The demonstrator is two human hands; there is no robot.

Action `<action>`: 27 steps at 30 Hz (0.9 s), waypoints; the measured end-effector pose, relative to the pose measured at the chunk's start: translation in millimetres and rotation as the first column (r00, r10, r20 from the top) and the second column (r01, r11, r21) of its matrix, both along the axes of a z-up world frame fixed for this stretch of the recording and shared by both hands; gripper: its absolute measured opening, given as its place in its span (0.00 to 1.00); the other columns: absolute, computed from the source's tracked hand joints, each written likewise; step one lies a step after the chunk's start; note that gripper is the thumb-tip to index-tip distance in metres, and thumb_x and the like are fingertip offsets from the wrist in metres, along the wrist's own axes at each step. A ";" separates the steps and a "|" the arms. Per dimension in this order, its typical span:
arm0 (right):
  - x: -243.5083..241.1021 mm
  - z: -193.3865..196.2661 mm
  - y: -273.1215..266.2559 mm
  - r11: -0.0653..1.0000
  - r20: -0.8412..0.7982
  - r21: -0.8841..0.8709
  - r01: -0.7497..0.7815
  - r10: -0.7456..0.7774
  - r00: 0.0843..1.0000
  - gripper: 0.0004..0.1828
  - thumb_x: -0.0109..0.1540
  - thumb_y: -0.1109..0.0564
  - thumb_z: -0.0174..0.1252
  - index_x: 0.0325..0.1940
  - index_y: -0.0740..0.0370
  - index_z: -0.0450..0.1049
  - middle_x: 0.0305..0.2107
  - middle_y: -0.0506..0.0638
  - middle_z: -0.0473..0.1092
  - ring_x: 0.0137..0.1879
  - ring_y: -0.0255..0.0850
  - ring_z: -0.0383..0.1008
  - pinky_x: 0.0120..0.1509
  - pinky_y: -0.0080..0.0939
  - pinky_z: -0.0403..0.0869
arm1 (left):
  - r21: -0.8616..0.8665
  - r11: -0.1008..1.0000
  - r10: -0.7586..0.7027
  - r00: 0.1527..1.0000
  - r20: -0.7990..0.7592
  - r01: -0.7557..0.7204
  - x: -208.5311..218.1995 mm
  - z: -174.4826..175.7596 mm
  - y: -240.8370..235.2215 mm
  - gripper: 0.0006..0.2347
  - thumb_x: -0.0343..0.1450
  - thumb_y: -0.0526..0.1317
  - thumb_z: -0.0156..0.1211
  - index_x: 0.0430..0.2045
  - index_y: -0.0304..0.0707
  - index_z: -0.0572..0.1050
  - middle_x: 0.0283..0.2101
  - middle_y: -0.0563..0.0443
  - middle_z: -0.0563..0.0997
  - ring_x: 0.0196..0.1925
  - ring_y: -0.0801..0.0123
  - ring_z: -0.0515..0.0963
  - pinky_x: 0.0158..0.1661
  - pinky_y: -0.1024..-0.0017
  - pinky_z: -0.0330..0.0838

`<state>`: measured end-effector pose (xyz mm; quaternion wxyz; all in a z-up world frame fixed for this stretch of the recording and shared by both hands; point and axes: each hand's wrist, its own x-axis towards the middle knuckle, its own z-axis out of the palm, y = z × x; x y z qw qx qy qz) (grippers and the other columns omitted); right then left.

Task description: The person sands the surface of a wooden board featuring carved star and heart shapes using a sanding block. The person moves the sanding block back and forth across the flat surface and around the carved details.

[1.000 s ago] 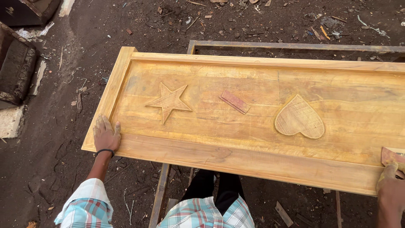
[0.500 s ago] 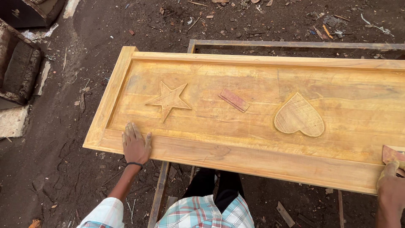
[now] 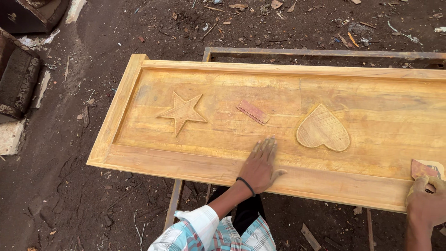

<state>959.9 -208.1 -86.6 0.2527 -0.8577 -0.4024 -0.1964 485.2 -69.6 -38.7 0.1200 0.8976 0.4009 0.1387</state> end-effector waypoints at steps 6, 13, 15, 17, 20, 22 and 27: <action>1.6 0.4 -2.7 1.000 0.024 -0.012 0.004 -0.004 1.000 0.09 0.69 0.58 0.59 0.47 0.66 0.80 0.36 0.54 0.77 0.37 0.43 0.77 0.44 0.40 0.74 | 0.149 0.963 -0.216 0.974 -0.062 0.223 141.8 -1.5 -17.7 0.40 0.76 0.66 0.28 0.73 0.27 0.48 0.78 0.37 0.48 0.81 0.54 0.44 0.77 0.58 0.35; 8.3 5.6 -4.3 0.997 0.186 -0.015 -0.078 0.080 0.979 0.05 0.66 0.60 0.61 0.42 0.65 0.79 0.38 0.50 0.75 0.40 0.40 0.74 0.50 0.36 0.74 | 0.025 0.995 -0.101 0.994 0.053 0.099 255.1 -12.8 -4.6 0.39 0.75 0.65 0.27 0.73 0.29 0.49 0.77 0.42 0.51 0.81 0.60 0.44 0.77 0.58 0.33; 10.0 6.1 -5.2 0.996 0.163 0.014 -0.088 0.085 0.983 0.05 0.64 0.61 0.61 0.42 0.65 0.79 0.39 0.51 0.75 0.42 0.42 0.75 0.51 0.37 0.74 | 0.012 0.997 -0.080 0.995 0.055 0.080 266.8 -17.2 -1.4 0.39 0.75 0.66 0.27 0.72 0.29 0.49 0.78 0.41 0.50 0.81 0.59 0.44 0.76 0.58 0.33; 6.0 2.2 -9.5 0.996 0.135 0.008 -0.091 0.090 0.987 0.05 0.64 0.61 0.61 0.42 0.64 0.79 0.38 0.51 0.75 0.42 0.43 0.74 0.50 0.38 0.73 | 0.007 0.997 -0.078 0.995 0.070 0.078 264.0 -23.0 -3.5 0.38 0.76 0.65 0.27 0.73 0.29 0.50 0.78 0.41 0.51 0.82 0.59 0.44 0.77 0.59 0.33; 7.4 3.3 -5.9 0.994 0.099 0.037 -0.107 0.103 0.990 0.06 0.63 0.62 0.61 0.43 0.63 0.82 0.39 0.51 0.76 0.42 0.44 0.75 0.52 0.40 0.74 | 0.017 0.997 -0.073 0.991 0.113 0.071 252.3 -21.5 -1.4 0.38 0.77 0.65 0.28 0.73 0.29 0.51 0.78 0.42 0.51 0.83 0.59 0.44 0.78 0.58 0.33; 9.0 2.4 -7.0 0.992 0.074 0.060 -0.107 0.103 0.992 0.06 0.62 0.62 0.61 0.42 0.63 0.82 0.40 0.52 0.77 0.42 0.45 0.75 0.52 0.40 0.75 | 0.004 0.999 -0.053 0.994 0.100 0.053 237.7 -20.3 0.5 0.38 0.76 0.65 0.29 0.72 0.28 0.50 0.79 0.40 0.50 0.82 0.57 0.43 0.76 0.57 0.33; 9.8 -2.7 -10.7 0.994 0.070 0.045 -0.104 0.101 0.992 0.05 0.62 0.62 0.62 0.40 0.64 0.80 0.38 0.52 0.76 0.42 0.45 0.75 0.51 0.41 0.74 | -0.011 0.998 -0.067 0.996 0.065 0.068 187.1 -12.6 4.4 0.39 0.76 0.65 0.29 0.73 0.28 0.48 0.78 0.39 0.48 0.81 0.56 0.42 0.75 0.56 0.32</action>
